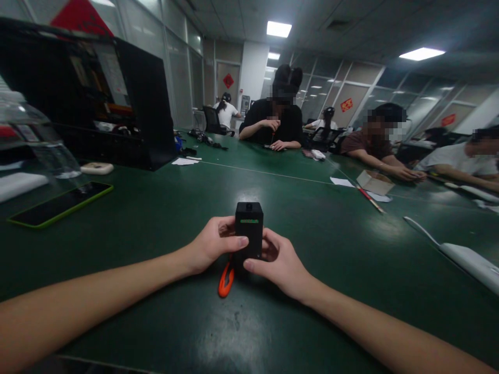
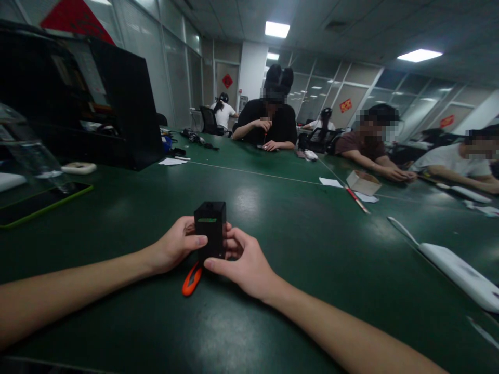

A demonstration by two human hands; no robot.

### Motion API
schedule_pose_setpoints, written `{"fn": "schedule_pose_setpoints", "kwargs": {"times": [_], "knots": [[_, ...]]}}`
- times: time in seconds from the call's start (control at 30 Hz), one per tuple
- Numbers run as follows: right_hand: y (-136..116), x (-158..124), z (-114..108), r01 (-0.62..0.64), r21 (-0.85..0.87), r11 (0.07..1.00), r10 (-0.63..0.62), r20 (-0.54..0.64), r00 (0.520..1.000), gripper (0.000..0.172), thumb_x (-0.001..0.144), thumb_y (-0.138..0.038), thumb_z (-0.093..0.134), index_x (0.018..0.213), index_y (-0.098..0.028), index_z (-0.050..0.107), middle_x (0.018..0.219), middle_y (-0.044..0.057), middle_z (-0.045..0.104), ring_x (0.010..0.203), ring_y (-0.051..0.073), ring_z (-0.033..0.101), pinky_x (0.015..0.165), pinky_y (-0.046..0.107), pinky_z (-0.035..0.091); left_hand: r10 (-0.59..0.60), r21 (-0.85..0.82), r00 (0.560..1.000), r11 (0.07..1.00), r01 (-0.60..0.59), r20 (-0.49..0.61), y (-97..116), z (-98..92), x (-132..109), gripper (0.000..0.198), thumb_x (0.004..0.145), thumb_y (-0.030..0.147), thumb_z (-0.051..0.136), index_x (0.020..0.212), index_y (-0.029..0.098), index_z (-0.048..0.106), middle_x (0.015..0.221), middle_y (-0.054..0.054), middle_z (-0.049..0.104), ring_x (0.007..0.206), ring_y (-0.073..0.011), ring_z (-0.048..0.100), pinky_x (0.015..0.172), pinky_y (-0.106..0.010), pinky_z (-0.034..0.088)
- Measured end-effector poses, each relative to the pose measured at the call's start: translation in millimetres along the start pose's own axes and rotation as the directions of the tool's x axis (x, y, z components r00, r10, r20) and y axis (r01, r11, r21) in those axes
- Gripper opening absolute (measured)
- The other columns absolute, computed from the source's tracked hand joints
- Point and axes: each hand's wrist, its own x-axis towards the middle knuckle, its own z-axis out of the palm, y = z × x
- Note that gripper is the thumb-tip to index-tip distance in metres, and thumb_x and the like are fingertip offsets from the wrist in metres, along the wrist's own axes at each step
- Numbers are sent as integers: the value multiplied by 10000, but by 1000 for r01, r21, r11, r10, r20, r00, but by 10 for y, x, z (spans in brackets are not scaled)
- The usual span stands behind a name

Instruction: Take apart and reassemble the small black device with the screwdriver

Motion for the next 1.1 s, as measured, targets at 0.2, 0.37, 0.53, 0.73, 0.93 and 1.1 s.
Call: {"fn": "schedule_pose_setpoints", "kwargs": {"times": [0.2,0.37,0.53,0.73,0.93,1.1], "knots": [[-61,141,73,56,-24,998,-57,-36,998,430,669,-249,847,1019,-181,607,960,24,706,870,171,677,777,295,527,64,0,996,998,-64,-60,66,-16,11,399,786,330,737,1133,136,696,1159,-127,710,1065,-298,663,991,-431,482],[-90,361,183,134,38,990,-129,-113,985,428,666,-300,833,1009,-182,605,862,2,685,736,134,645,638,239,516,105,11,990,994,-105,-93,42,-59,70,534,783,336,749,1267,162,606,1266,-132,659,1121,-306,640,985,-422,490],[-8,397,256,64,-70,996,-73,-133,988,404,786,-385,734,1091,-162,593,736,-36,616,448,56,484,411,189,394,55,126,988,991,-37,-146,-12,-155,117,456,856,404,666,1207,114,650,1172,-147,701,1099,-299,647,981,-402,481],[-39,316,153,84,-333,939,-88,3,996,420,930,-427,567,1286,-211,519,868,-3,647,487,67,510,460,208,427,59,76,977,996,-44,-205,42,-112,95,386,879,411,637,1142,130,669,1176,-135,689,1059,-275,653,944,-384,498],[-162,18,30,460,-797,391,-136,444,886,561,912,-488,595,1361,-174,476,1152,119,657,864,202,627,729,317,506,-5,-67,916,997,-24,-401,9,-153,171,394,830,480,678,1000,126,638,856,-41,663,709,-143,631,701,-285,523],[-215,-133,112,736,-671,-83,-48,741,670,337,1042,-236,334,1317,-172,519,1058,97,657,814,179,584,693,302,479,-160,-180,903,979,94,-400,-4,-152,202,339,743,348,791,925,137,597,805,-13,626,670,-108,594,636,-238,497]]}}
